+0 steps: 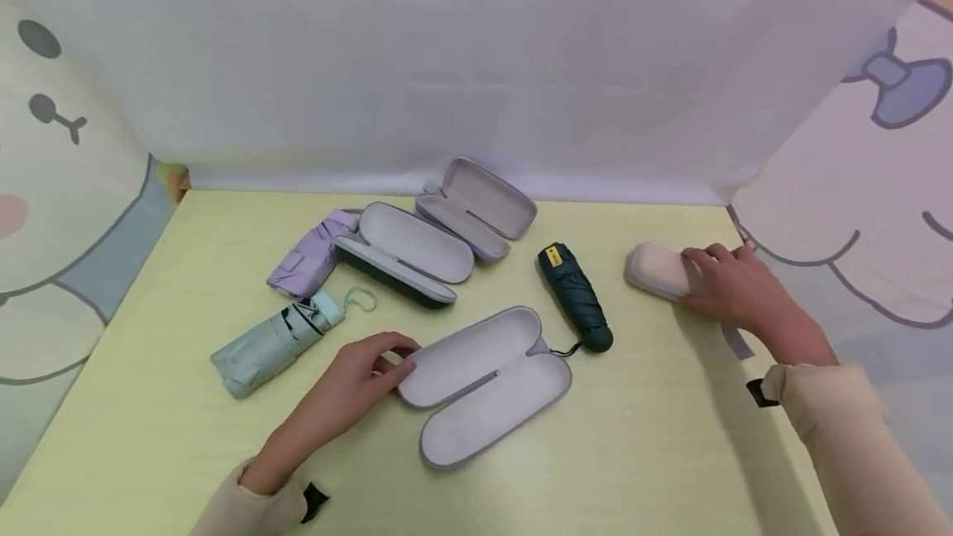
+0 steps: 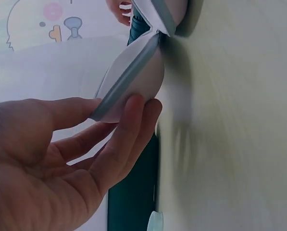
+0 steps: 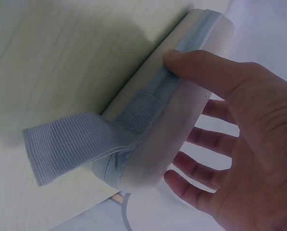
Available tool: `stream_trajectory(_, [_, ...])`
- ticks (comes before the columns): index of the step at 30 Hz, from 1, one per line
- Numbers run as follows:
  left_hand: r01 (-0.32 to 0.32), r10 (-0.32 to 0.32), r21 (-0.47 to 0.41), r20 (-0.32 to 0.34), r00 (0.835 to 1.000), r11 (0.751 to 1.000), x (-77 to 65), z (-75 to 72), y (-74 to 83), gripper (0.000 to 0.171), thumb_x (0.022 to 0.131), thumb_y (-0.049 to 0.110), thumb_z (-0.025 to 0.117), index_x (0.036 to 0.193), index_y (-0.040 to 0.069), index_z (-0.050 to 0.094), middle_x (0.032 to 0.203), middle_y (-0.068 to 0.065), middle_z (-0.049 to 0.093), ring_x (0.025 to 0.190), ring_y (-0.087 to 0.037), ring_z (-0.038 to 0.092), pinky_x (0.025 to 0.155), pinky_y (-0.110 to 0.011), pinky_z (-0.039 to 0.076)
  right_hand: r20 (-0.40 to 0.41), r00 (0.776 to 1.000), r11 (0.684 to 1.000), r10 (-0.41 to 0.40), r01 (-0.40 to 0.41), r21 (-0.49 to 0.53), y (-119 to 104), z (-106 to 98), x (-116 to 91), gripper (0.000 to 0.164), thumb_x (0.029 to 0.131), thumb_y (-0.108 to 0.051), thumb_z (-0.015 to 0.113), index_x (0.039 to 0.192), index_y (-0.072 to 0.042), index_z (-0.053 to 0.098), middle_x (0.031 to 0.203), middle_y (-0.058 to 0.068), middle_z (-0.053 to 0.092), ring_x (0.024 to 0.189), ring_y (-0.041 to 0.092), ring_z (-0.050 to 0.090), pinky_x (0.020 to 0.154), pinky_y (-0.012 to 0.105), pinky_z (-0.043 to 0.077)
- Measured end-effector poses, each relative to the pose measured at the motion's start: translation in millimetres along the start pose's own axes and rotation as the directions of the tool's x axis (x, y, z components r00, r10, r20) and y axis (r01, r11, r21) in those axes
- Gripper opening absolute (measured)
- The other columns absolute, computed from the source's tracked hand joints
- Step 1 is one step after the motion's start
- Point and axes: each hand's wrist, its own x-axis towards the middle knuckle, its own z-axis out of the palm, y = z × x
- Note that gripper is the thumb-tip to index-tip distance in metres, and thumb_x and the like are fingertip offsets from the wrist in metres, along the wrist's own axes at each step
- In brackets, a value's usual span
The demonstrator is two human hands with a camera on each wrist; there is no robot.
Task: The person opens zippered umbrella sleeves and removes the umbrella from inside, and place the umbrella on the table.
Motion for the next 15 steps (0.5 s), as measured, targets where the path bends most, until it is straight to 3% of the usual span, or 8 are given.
stream_trajectory(4, [-0.006, 0.006, -0.074, -0.001, 1.0, 0.997, -1.4, 3.2, -4.3, 0.024, 0.103, 0.019, 0.066, 0.126, 0.012, 0.068, 0.118, -0.008, 0.073, 0.091, -0.01, 0.073, 0.078, -0.025, 0.058, 0.057, 0.996, 0.996, 0.074, -0.077, 0.054, -1.6, 1.9, -9.8, 0.074, 0.084, -0.037, 0.083, 0.14, -0.002, 0.048, 0.129, 0.034, 0.051, 0.112, 0.061, 0.049, 0.081, 0.071, 0.044])
stream_trajectory(8, [-0.002, 0.004, -0.137, 0.013, 1.0, 0.991, 0.1, 8.1, -7.1, 0.026, 0.104, 0.018, 0.065, 0.129, 0.008, 0.064, 0.119, -0.013, 0.072, 0.09, -0.011, 0.074, 0.078, -0.025, 0.059, 0.091, 0.993, 0.99, 0.077, -0.087, 0.11, -4.2, 1.2, -17.9, 0.075, 0.084, -0.034, 0.084, 0.139, -0.001, 0.046, 0.13, 0.035, 0.048, 0.11, 0.058, 0.052, 0.079, 0.069, 0.047])
stream_trajectory(15, [0.043, -0.048, -0.183, -0.023, 0.999, 0.982, 4.1, 20.7, -5.0, 0.027, 0.104, 0.016, 0.065, 0.13, 0.01, 0.061, 0.129, -0.012, 0.066, 0.097, -0.013, 0.074, 0.08, -0.024, 0.059, 0.08, 0.997, 0.993, 0.012, -0.021, 0.118, -12.2, 0.7, -34.5, 0.073, 0.081, -0.033, 0.087, 0.135, 0.001, 0.053, 0.123, 0.029, 0.065, 0.105, 0.049, 0.06, 0.08, 0.062, 0.051])
